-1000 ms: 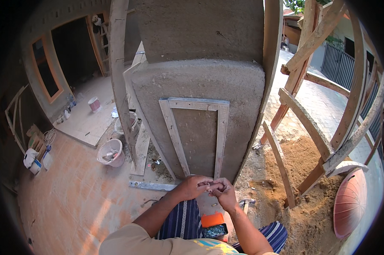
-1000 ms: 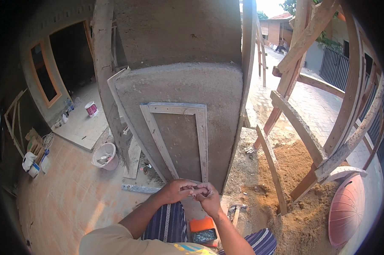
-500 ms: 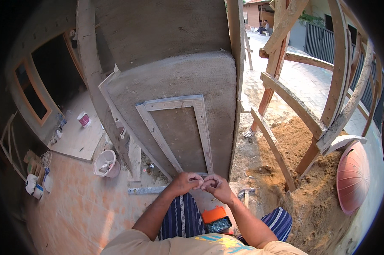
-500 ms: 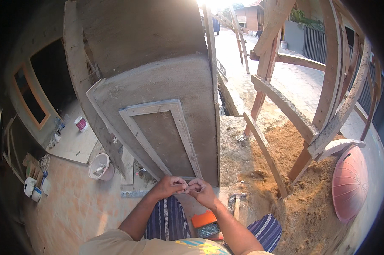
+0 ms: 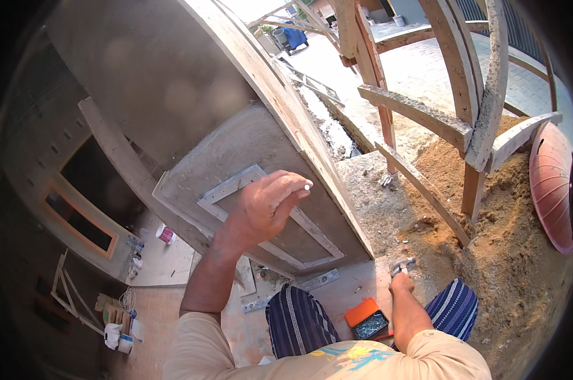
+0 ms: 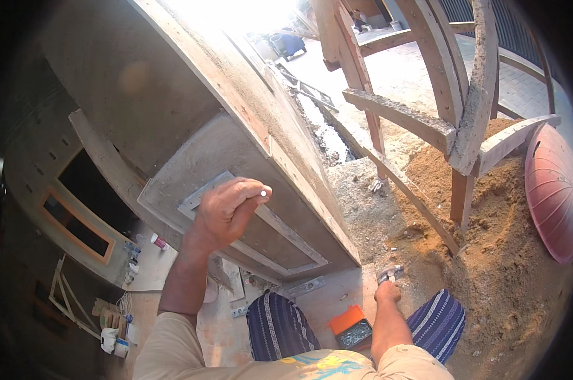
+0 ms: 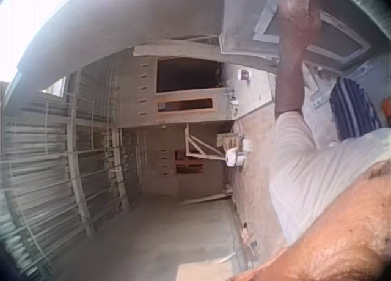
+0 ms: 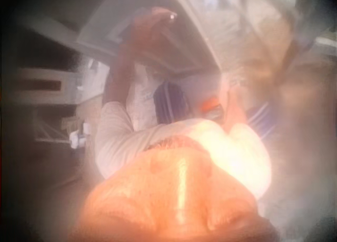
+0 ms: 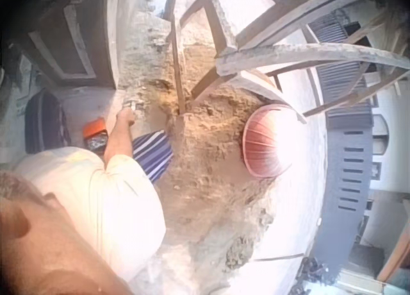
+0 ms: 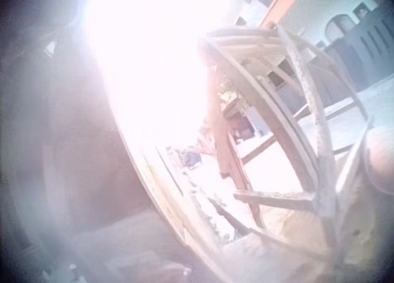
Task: The person hammers nails into wooden planks to secure a rectangular frame against a concrete pillar. They repeatedly position the wood, drive nails with a hammer, and use a spirit level to check alignment.
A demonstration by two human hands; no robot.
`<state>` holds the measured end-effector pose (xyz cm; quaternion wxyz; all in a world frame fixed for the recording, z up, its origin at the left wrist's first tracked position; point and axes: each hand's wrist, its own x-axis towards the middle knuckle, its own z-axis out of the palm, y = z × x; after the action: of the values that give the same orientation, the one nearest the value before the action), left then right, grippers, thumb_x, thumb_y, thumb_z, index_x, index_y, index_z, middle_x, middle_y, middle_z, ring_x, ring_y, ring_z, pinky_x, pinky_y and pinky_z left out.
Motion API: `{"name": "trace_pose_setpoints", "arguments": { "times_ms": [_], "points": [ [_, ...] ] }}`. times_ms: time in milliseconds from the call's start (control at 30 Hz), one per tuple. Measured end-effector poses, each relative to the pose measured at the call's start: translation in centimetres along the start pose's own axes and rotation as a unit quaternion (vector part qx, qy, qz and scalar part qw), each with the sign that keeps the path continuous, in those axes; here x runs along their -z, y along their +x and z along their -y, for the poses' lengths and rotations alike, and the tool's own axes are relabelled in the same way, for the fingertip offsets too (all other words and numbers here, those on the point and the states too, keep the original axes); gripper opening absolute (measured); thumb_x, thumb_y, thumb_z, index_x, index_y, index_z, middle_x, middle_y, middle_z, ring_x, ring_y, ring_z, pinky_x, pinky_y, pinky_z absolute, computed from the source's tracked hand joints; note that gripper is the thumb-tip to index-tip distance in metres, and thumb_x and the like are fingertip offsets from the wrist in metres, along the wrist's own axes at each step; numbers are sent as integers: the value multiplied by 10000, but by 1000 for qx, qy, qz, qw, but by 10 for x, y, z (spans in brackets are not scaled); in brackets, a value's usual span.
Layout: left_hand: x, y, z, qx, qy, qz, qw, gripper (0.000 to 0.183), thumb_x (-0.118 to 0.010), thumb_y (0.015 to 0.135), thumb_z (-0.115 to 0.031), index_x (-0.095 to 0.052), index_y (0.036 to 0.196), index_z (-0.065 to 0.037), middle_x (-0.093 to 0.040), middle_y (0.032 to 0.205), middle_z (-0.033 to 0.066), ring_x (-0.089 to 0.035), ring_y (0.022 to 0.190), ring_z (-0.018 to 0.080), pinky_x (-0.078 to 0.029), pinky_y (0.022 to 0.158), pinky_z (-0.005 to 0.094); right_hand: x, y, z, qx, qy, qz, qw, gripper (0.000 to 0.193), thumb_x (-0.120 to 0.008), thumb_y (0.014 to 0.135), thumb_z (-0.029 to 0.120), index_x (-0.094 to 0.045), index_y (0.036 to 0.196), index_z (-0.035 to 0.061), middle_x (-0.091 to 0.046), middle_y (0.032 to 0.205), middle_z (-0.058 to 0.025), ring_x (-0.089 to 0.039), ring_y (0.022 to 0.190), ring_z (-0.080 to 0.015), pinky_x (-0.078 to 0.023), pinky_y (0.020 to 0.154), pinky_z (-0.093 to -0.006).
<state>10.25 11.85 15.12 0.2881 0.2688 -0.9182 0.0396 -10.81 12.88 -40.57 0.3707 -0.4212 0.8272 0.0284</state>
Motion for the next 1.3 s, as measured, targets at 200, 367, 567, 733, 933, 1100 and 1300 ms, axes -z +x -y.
{"name": "trace_pose_setpoints", "arguments": {
  "times_ms": [200, 367, 567, 733, 933, 1100, 1300],
  "points": [
    [46, 162, -10, 91, 227, 205, 948, 275, -649, 999, -260, -700, 1071, 0, -733, 964, 173, -692, 891, 297, -541, 852, 411, 1, 2, 2, -48, 108, -78, 990, 417, -656, 973, 182, -532, 1323, -8, -600, 1326, -210, -698, 1169, -372, -630, 877, -445],
    [45, 232, 7, 167, 332, 345, 862, 107, -678, 926, -127, -752, 936, -50, -758, 944, 108, -710, 882, 216, -546, 774, 373, 14, 35, -17, -49, 70, -17, 996, 484, -701, 944, 248, -574, 1349, 14, -642, 1329, -212, -696, 1163, -374, -608, 887, -503],
    [57, 205, 36, 209, 330, 408, 825, 101, -706, 848, -91, -776, 912, -56, -764, 913, 108, -720, 846, 238, -565, 772, 379, 41, -16, 7, -80, 134, 0, 988, 533, -739, 888, 198, -571, 1347, -12, -651, 1354, -215, -686, 1186, -378, -570, 986, -500],
    [56, 222, 19, 181, 371, 377, 829, 100, -729, 819, -100, -786, 899, -81, -768, 892, 99, -728, 815, 226, -565, 724, 375, 29, 42, 34, -33, 414, 35, 909, 388, -686, 821, 89, -641, 1173, -68, -747, 994, -227, -763, 839, -301, -621, 725, -419],
    [48, 209, 38, 206, 367, 369, 829, 127, -727, 779, -91, -805, 878, -112, -766, 860, 92, -726, 769, 229, -565, 675, 384, 136, -34, 99, 206, 617, 111, 751, 111, -641, 933, 95, -583, 974, 9, -598, 702, -67, -586, 482, -154, -484, 374, -348],
    [55, 203, 42, 161, 387, 355, 836, 126, -734, 756, -108, -789, 858, -60, -736, 792, 117, -698, 692, 216, -551, 624, 374, 257, -158, 115, 414, 628, 92, 652, 375, -577, 1043, 167, -494, 1388, 47, -543, 764, -28, -567, 502, -106, -501, 385, -293],
    [48, 215, 37, 135, 430, 367, 814, 158, -733, 734, -130, -798, 863, -66, -719, 751, 126, -677, 657, 219, -541, 622, 381, 348, -259, 134, 511, 634, 68, 576, 481, -574, 1058, 183, -438, 1499, 47, -563, 773, -28, -579, 525, -80, -508, 406, -258]
  ]
}}
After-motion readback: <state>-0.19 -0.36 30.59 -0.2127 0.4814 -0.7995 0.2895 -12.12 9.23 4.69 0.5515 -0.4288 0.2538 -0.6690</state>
